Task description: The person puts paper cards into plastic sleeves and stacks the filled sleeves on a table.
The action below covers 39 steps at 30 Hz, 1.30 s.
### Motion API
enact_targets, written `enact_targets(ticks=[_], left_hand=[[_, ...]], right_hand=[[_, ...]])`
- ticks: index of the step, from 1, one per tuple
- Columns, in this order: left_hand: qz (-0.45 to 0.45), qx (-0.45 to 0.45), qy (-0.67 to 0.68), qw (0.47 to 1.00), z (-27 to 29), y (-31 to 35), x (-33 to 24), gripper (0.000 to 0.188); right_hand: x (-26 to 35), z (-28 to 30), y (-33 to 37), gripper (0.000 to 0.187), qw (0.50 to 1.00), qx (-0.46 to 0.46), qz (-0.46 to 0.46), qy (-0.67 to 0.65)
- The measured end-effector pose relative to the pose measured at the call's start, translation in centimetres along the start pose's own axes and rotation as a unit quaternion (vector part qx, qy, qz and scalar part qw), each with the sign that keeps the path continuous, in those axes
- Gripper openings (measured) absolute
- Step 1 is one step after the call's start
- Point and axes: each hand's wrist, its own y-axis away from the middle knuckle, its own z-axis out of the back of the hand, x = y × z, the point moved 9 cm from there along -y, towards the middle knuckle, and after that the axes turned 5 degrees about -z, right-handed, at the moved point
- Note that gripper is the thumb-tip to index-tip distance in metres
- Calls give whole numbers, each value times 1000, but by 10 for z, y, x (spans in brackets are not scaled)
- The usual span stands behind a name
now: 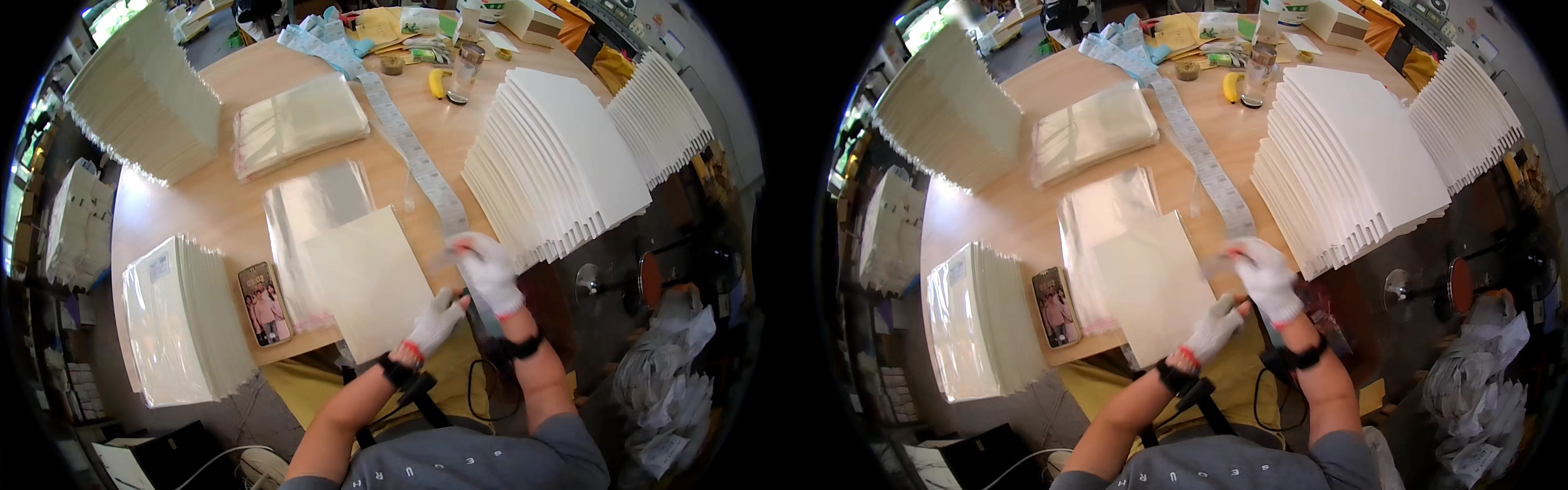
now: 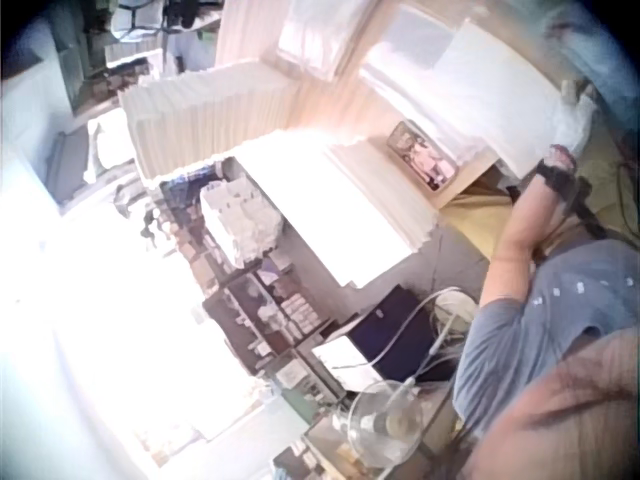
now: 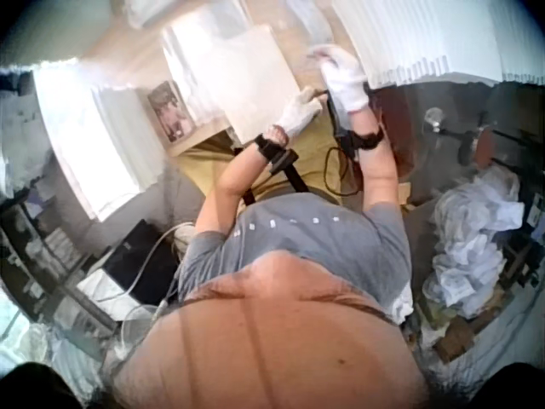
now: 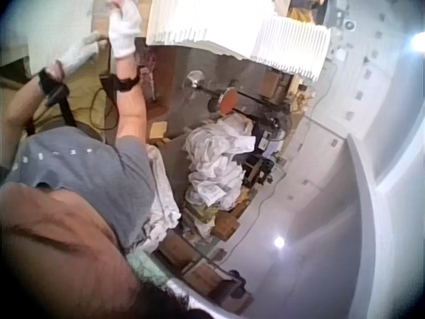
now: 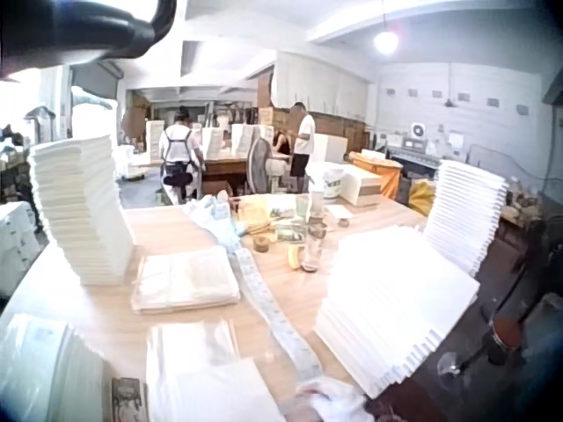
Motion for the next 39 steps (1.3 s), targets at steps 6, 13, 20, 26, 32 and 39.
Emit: enact_targets(ticks=[6,13,20,26,32,39], left_hand=[[-145,-256,-280,914,133,123,-19,31],[89,-342,54,934,170,169,75,19],[43,-237,232,942,135,136,50,33],[-59,-207,225,950,145,141,-23,34],[-149,-283,-278,906,204,240,-126,41],[-122,-482,-190,847,366,378,-202,48]], right_hand=[[-77,-115,-87,20,991,92,-90,42],[-65,-147,-91,21,986,106,-32,129],[-55,-99,-82,26,934,38,-153,319],[-39,-66,28,29,934,127,-49,329],[39,-118,83,37,954,257,-47,-149],[213,-274,65,37,876,400,16,-271]])
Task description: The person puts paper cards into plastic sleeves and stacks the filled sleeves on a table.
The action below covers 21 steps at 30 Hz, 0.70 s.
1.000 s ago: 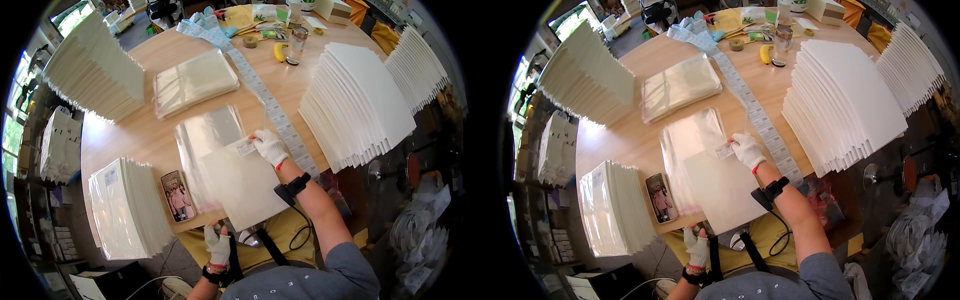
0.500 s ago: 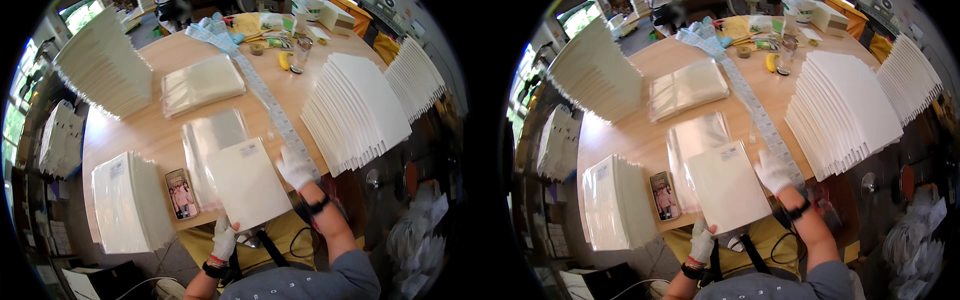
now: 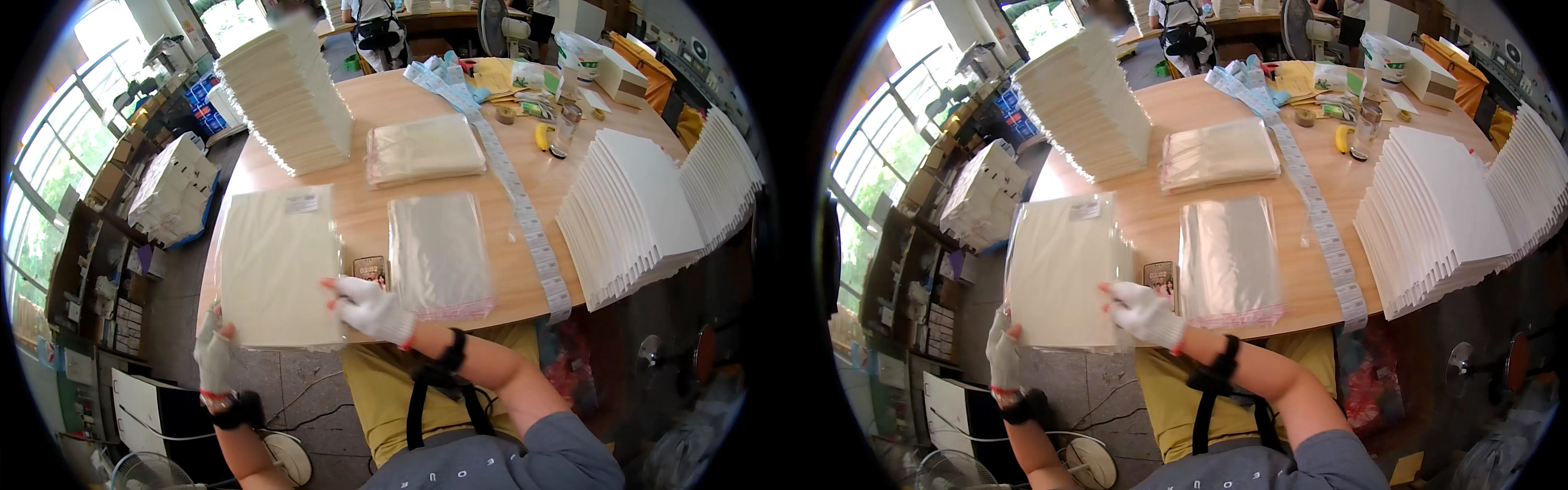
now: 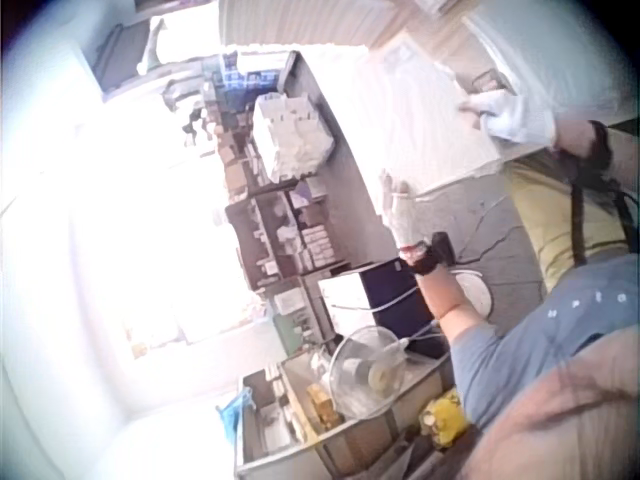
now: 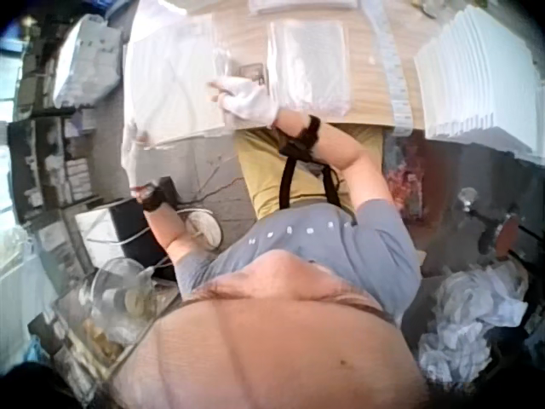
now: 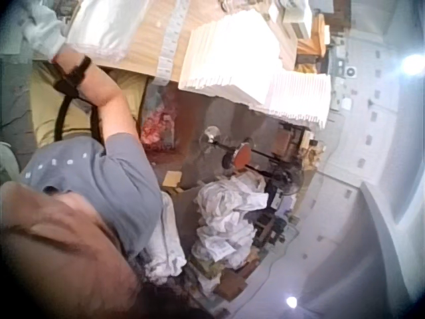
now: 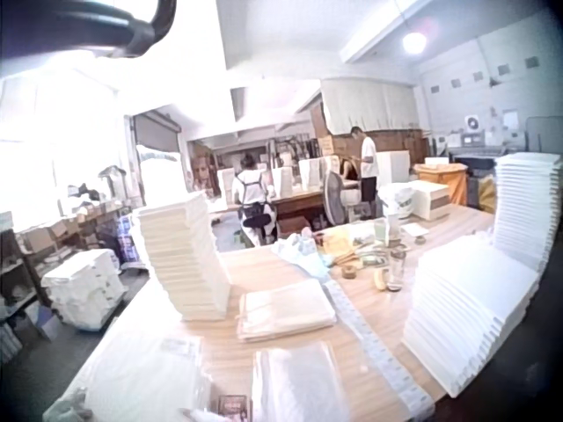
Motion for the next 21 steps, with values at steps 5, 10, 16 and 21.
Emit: enact_targets(ticks=[5,10,16,21], left_hand=[[-87,31,-550,830,47,-26,47,55],[-290,97,-518,799,-70,-40,-33,59],[-298,153,-517,788,-76,-30,-4,55],[-357,22,-474,805,-71,-21,-29,45]], right_hand=[[-5,-66,-41,40,969,49,60,233],[7,-40,-42,31,951,49,75,295],[-5,72,63,21,996,-75,52,14],[30,244,253,24,897,-429,91,60]])
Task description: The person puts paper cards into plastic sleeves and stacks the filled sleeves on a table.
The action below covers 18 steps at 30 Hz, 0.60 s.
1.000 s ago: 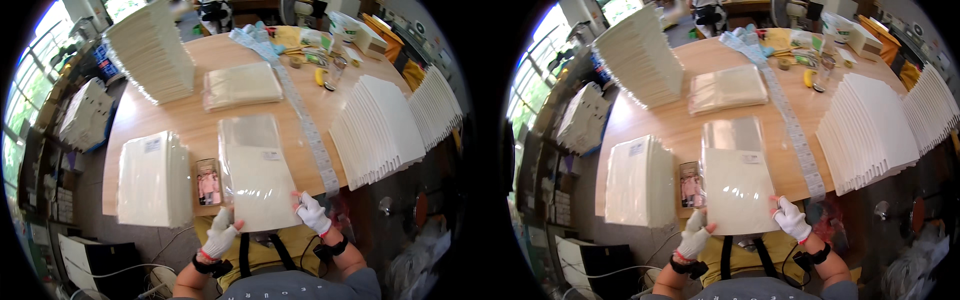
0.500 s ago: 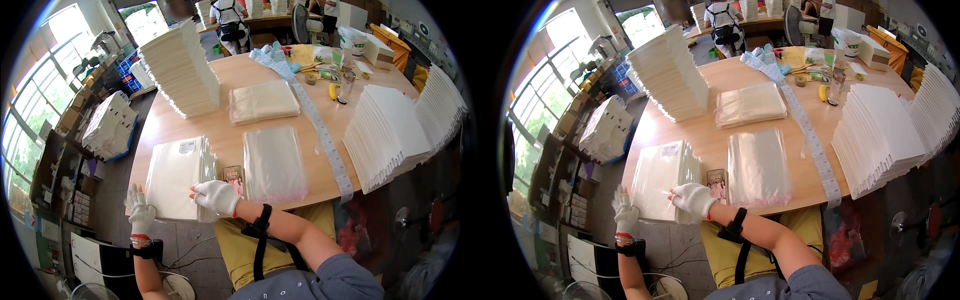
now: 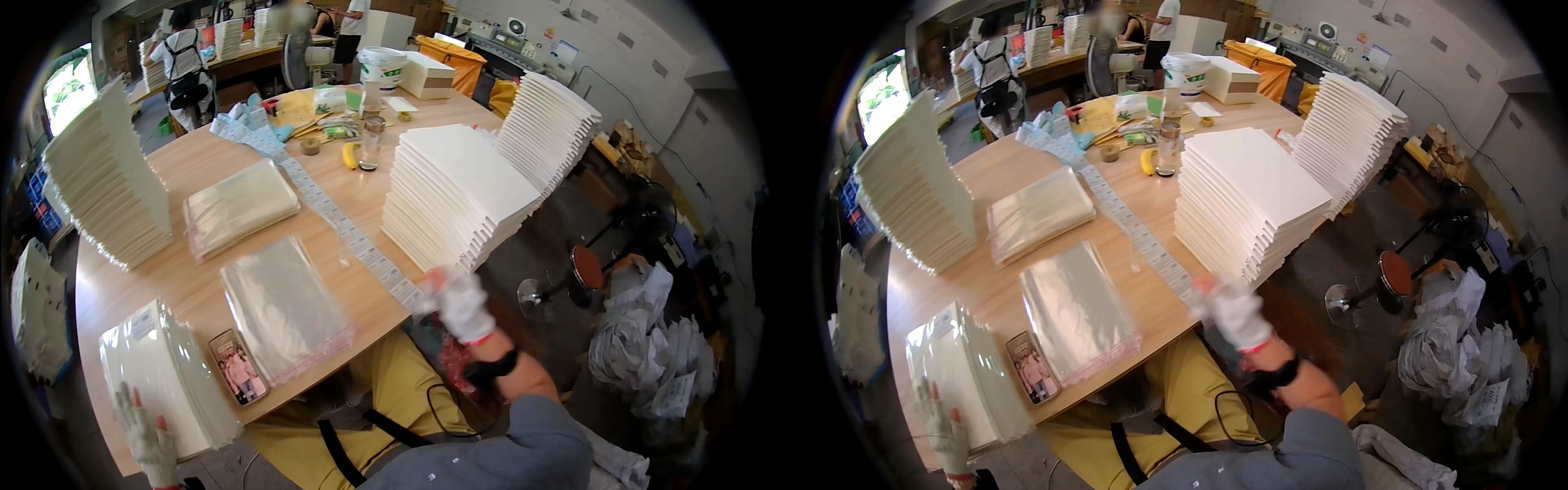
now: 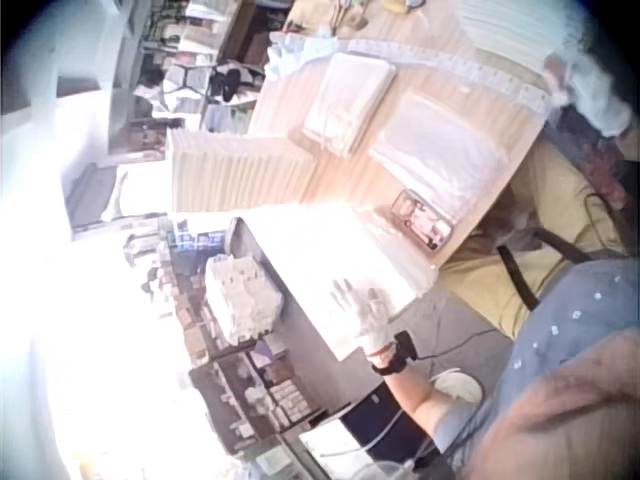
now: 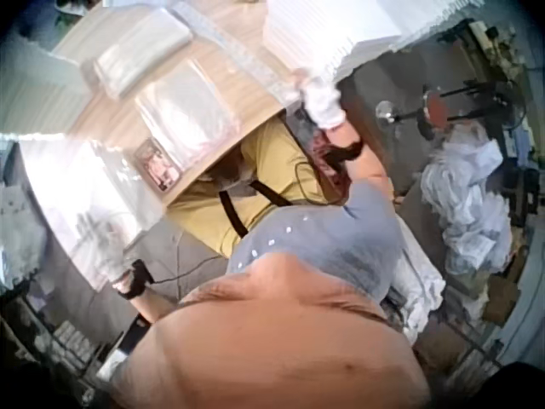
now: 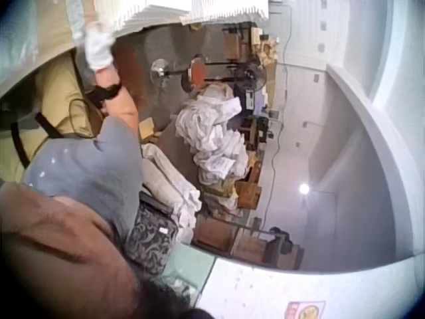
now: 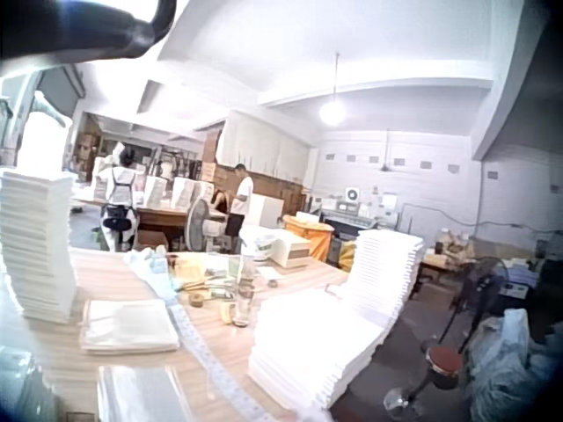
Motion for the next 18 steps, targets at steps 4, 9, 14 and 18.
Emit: enact_targets(ticks=[4,9,14,18], left_hand=[[3,-102,271,957,24,15,-17,57],[-259,-49,277,924,48,-4,-156,34],[-216,101,364,900,-52,-23,-213,31],[-132,115,300,938,-134,-44,-256,22]], right_hand=[[27,143,-5,20,967,-204,-42,-146],[22,190,-9,22,939,-221,-139,-224],[33,190,-41,32,928,-158,-112,-318],[51,190,-78,33,927,-200,-201,-246]])
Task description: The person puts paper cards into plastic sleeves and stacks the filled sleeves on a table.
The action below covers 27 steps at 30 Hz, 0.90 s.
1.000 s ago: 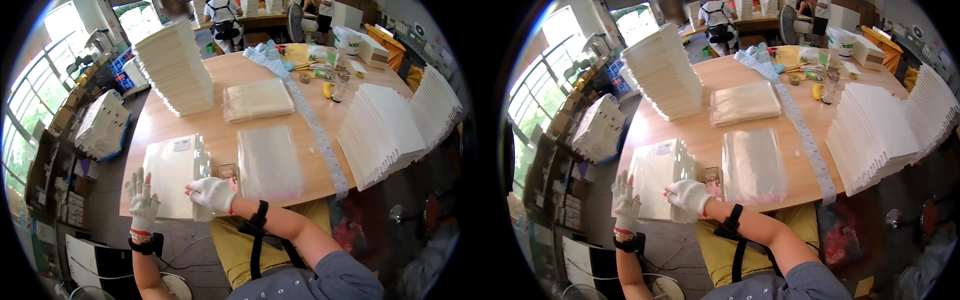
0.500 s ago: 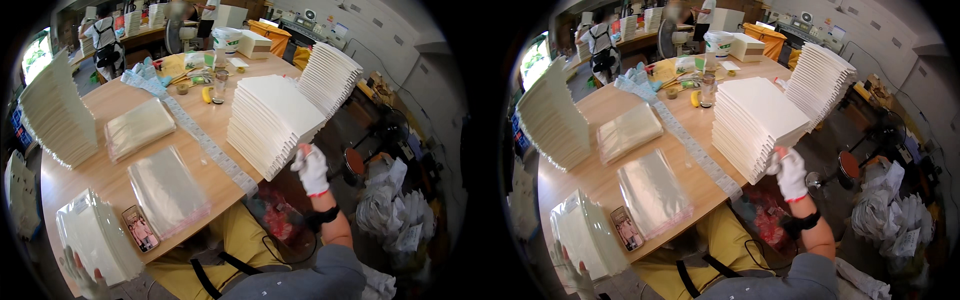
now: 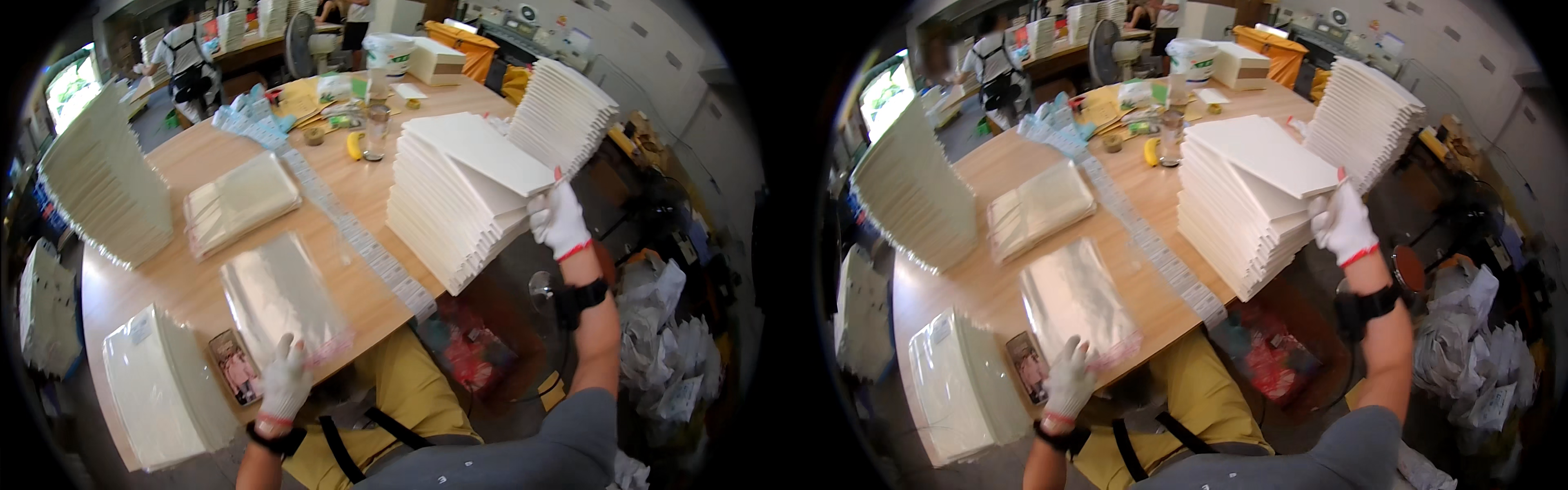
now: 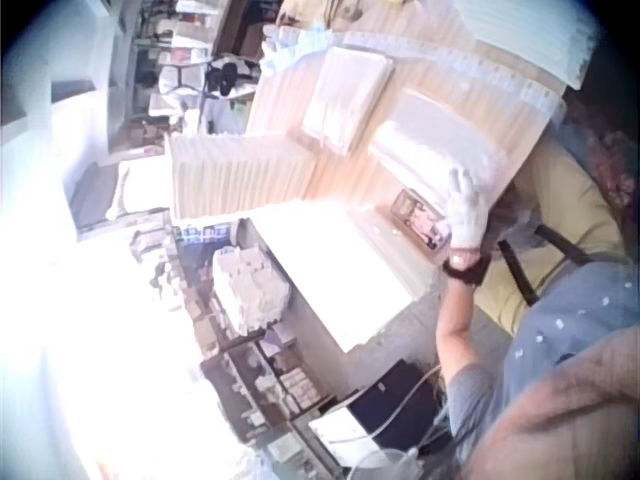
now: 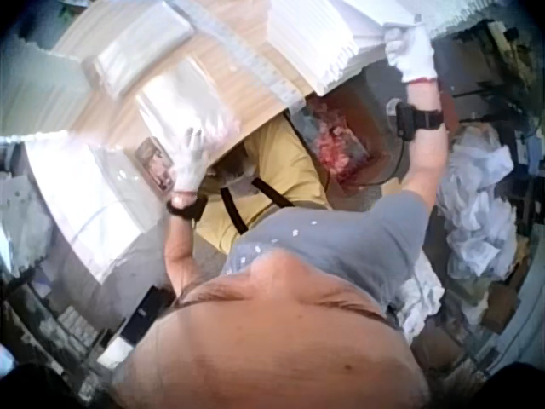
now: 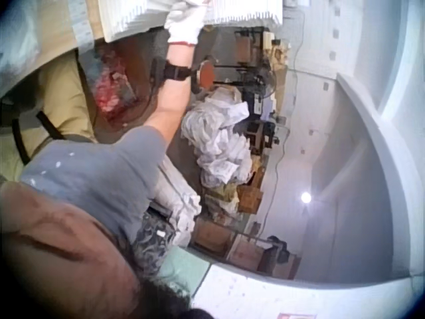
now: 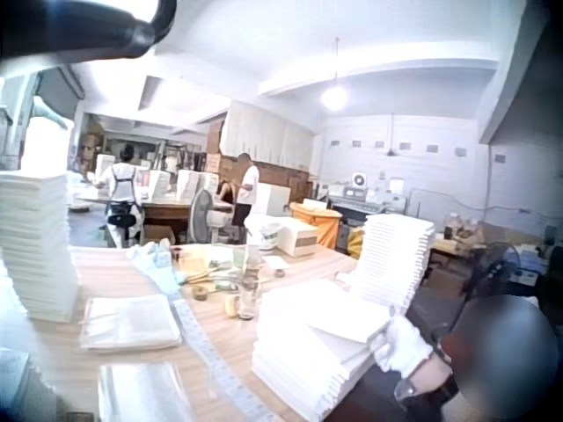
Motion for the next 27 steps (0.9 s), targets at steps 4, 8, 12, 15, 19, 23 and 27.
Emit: enact_targets(ticks=[4,8,12,15,19,23,27], left_hand=[[14,155,-210,965,-95,-5,34,14],[7,124,-267,956,-95,-10,46,17],[-10,145,-265,953,-85,-7,31,16],[-26,96,-263,960,-85,-2,30,14],[42,106,-244,963,-78,-17,41,12],[39,87,-117,989,-66,-14,56,12],[-19,-143,-187,972,-3,5,35,18]], right_hand=[[21,24,0,19,976,-76,55,195],[10,6,59,27,927,-35,244,282],[-71,5,105,36,919,94,203,326],[-149,7,130,32,928,144,2,343],[-238,29,144,35,916,226,-197,267],[-285,34,141,31,925,208,-270,170],[-306,32,139,17,949,128,-260,123]])
